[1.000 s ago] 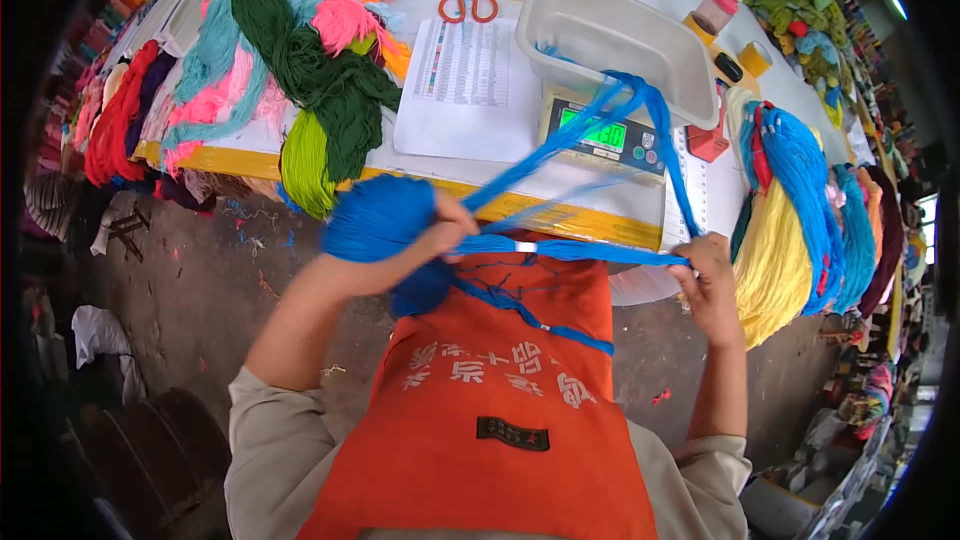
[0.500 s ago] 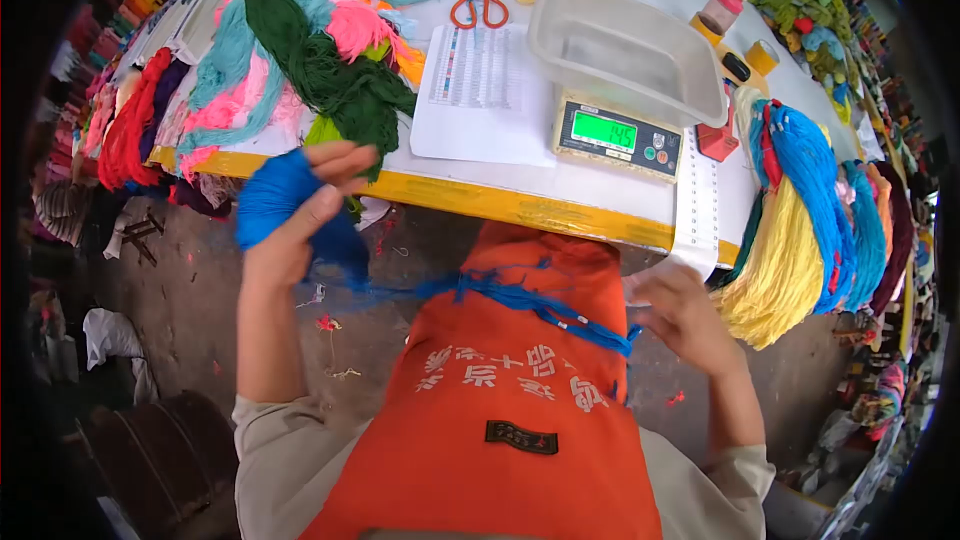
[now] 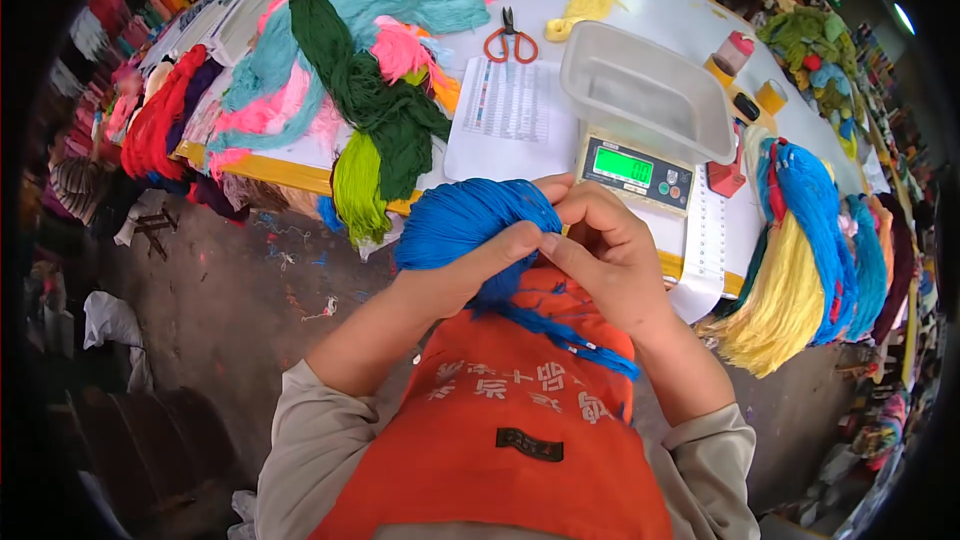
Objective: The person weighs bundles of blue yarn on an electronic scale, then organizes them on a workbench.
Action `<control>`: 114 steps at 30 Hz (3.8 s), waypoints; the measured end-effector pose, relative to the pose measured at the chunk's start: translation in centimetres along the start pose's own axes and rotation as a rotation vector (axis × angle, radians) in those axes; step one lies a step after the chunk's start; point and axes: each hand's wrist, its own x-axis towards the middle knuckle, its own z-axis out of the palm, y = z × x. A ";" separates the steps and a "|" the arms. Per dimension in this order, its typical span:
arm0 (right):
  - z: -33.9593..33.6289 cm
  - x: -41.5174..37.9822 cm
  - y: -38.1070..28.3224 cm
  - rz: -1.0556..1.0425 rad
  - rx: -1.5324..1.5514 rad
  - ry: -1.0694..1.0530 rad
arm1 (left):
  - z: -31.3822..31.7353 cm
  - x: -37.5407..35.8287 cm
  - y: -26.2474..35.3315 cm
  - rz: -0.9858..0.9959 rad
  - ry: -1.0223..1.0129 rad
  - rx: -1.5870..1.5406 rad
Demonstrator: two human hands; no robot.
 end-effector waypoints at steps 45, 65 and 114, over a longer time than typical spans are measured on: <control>-33.8 -30.7 7.5 0.782 -0.887 0.965 | -55.7 -25.3 17.4 0.515 0.944 -0.456; -26.0 14.5 -25.4 -0.593 0.202 0.344 | -7.1 -7.5 2.3 0.352 0.762 0.332; -8.9 -3.2 -10.7 -0.529 -0.750 0.250 | 3.2 -3.3 -1.0 -0.038 -0.259 0.322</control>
